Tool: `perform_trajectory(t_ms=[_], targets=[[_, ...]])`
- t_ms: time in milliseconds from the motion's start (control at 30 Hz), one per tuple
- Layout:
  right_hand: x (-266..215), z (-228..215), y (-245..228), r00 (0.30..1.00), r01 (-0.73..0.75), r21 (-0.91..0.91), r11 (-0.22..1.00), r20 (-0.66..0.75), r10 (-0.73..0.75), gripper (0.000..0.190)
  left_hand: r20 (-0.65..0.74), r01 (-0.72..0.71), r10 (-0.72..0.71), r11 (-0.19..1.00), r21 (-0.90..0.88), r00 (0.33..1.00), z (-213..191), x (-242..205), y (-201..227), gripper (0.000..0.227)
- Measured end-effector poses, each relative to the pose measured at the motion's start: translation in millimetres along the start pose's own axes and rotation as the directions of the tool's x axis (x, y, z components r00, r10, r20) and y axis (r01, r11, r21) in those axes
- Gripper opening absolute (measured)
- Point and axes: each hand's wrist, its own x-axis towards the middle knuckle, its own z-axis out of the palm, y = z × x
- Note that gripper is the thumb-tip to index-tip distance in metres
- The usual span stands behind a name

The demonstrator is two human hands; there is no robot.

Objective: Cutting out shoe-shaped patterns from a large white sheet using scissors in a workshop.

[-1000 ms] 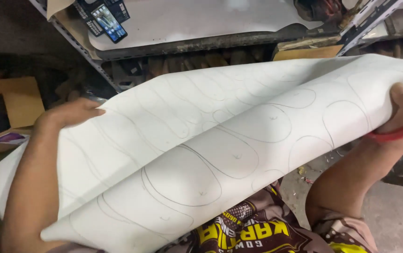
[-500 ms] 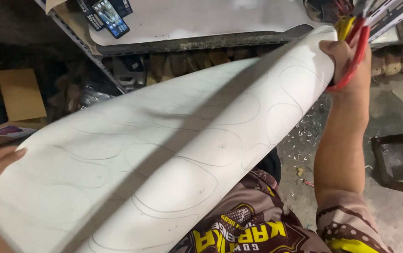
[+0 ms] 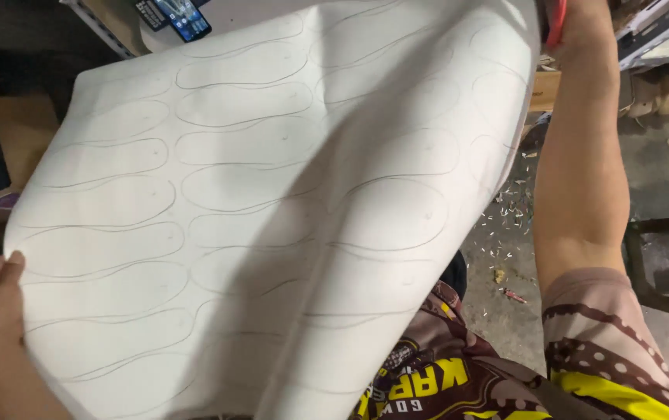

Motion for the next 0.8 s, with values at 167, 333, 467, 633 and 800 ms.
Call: perform_trajectory(t_ms=[167,333,467,633,800], targets=[[-78,-25,-22,0.953,0.273,-0.229,0.934,-0.070,-0.296,0.017,-0.004,-0.105,0.106,0.982,-0.157,0.994,70,38,-42,0.031],[-204,-48,64,0.964,-0.001,-0.234,0.972,-0.258,-0.061,0.013,0.003,-0.023,0.023,0.999,0.024,1.000,108,45,-50,0.048],[-292,-24,141,0.908,-0.352,0.011,0.936,-0.238,0.344,0.045,0.000,0.123,-0.123,0.991,0.059,0.992,116,52,-48,0.050],[-304,18,197,0.897,-0.319,0.303,0.898,-0.208,0.389,0.044,-0.046,-0.050,0.058,0.983,0.174,0.997,107,95,-79,0.042],[-254,33,182,0.984,0.031,0.210,0.977,-0.180,0.007,0.038,-0.133,0.011,-0.013,1.000,-0.017,0.991,101,107,-55,0.037]])
